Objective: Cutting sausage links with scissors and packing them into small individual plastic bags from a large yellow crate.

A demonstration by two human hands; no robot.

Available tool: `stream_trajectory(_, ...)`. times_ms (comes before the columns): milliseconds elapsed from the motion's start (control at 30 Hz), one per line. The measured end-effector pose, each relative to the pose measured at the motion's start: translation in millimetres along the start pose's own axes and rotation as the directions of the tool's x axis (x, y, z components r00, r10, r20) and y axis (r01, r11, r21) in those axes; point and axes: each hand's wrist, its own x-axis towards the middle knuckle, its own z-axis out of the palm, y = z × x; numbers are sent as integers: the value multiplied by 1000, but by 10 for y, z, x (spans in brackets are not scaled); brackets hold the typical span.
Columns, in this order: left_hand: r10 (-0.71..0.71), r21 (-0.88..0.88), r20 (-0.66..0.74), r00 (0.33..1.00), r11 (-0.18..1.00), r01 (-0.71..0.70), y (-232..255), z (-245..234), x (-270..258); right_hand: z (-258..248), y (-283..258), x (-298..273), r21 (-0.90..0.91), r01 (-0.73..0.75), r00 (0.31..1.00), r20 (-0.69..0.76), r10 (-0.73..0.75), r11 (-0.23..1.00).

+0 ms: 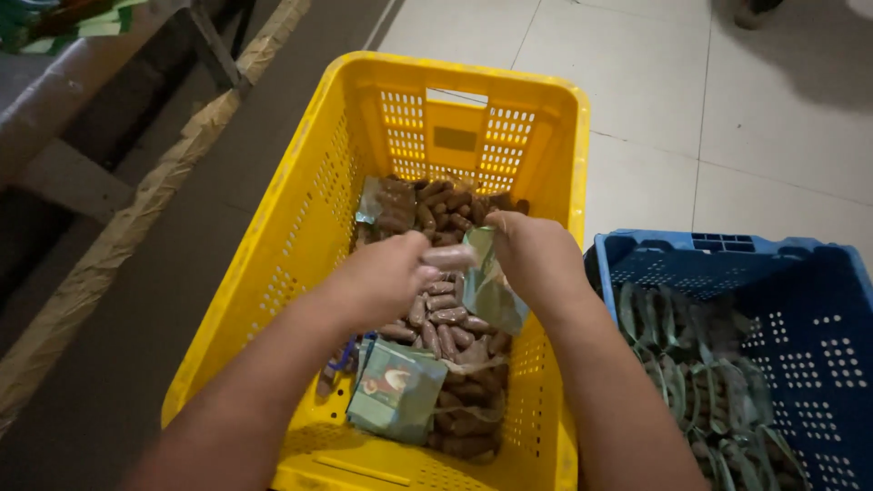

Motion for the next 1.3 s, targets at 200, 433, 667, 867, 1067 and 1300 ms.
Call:
stream_trajectory(200,180,352,30,983,919,-179,-5,291,197,-97,-168,-64,-10,14,999,47,-13,1000)
stream_trajectory(433,459,529,-127,879,781,-332,-196,766,415,-6,-136,-79,197,192,980,-94,-177,961)
stream_trajectory(667,353,283,-188,917,913,-294,-103,368,310,-293,-464,-264,565,343,938,-173,-299,750)
stream_trajectory(867,308,-80,-317,897,934,-348,-324,253,228,-575,-243,-168,920,147,980,-185,72,364)
stream_trajectory(1067,199,-309,-392,898,891,-333,-71,48,-33,-270,-166,-128,949,-316,945,316,-87,15)
stream_trajectory(1300,272,-241,-448,852,881,-408,-54,178,39,-111,-140,-146,979,-193,980,195,-31,59)
